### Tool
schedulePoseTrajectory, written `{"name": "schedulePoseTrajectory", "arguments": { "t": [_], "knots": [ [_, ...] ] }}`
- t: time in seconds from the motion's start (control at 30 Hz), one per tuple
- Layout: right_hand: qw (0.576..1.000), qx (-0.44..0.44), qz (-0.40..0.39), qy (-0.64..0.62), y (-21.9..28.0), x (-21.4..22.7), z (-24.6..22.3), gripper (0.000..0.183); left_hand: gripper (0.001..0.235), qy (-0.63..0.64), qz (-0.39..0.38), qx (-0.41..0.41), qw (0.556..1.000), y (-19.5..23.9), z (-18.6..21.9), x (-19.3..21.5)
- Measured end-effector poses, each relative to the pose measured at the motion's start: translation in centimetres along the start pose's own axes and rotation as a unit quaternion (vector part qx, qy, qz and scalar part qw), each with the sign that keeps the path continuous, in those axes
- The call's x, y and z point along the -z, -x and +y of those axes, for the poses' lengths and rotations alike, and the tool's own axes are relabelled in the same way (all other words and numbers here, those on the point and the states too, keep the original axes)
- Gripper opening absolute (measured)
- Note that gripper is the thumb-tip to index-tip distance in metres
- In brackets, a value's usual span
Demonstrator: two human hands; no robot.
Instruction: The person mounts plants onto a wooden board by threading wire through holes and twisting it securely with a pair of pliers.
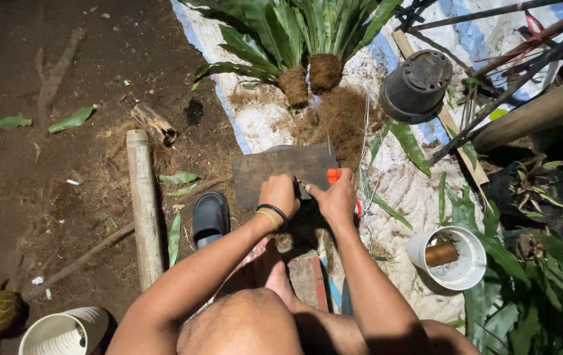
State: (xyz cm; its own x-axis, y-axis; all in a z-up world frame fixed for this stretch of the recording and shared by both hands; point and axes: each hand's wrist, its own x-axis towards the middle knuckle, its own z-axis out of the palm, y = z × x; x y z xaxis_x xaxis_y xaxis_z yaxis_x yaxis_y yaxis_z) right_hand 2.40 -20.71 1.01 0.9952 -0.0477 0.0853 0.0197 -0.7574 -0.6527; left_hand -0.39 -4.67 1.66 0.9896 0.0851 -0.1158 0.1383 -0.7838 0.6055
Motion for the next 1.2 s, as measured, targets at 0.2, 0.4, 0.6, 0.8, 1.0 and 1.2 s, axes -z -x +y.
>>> {"name": "schedulePoseTrajectory", "arguments": {
  "t": [0.2, 0.4, 0.6, 0.8, 1.0, 1.2],
  "knots": [
    [1.000, 0.017, -0.011, 0.020, -0.3, 0.2, -0.2, 0.070, 0.012, 0.110, 0.017, 0.040, 0.993, -0.6, -1.3, -0.4],
    [0.999, 0.010, -0.032, 0.010, -0.8, 0.6, -0.7, 0.074, 0.019, 0.218, 0.031, 0.103, 0.970, -0.3, -2.8, -2.5],
    [0.999, 0.008, -0.047, 0.018, -0.9, 0.7, -0.7, 0.076, 0.026, 0.336, 0.060, 0.088, 0.936, 1.1, -3.0, -3.5],
    [0.998, 0.004, -0.049, 0.025, -1.1, 0.7, -0.7, 0.074, 0.029, 0.400, 0.042, 0.188, 0.896, 1.4, -2.1, -4.0],
    [0.999, 0.011, -0.044, 0.020, -1.0, 0.6, -0.5, 0.074, 0.023, 0.501, 0.067, 0.236, 0.830, 0.5, -2.7, -6.7],
    [0.999, 0.018, -0.036, 0.019, -0.9, 0.6, -0.8, 0.075, 0.027, 0.551, 0.131, 0.290, 0.771, 0.4, -1.9, -8.6]
  ]
}}
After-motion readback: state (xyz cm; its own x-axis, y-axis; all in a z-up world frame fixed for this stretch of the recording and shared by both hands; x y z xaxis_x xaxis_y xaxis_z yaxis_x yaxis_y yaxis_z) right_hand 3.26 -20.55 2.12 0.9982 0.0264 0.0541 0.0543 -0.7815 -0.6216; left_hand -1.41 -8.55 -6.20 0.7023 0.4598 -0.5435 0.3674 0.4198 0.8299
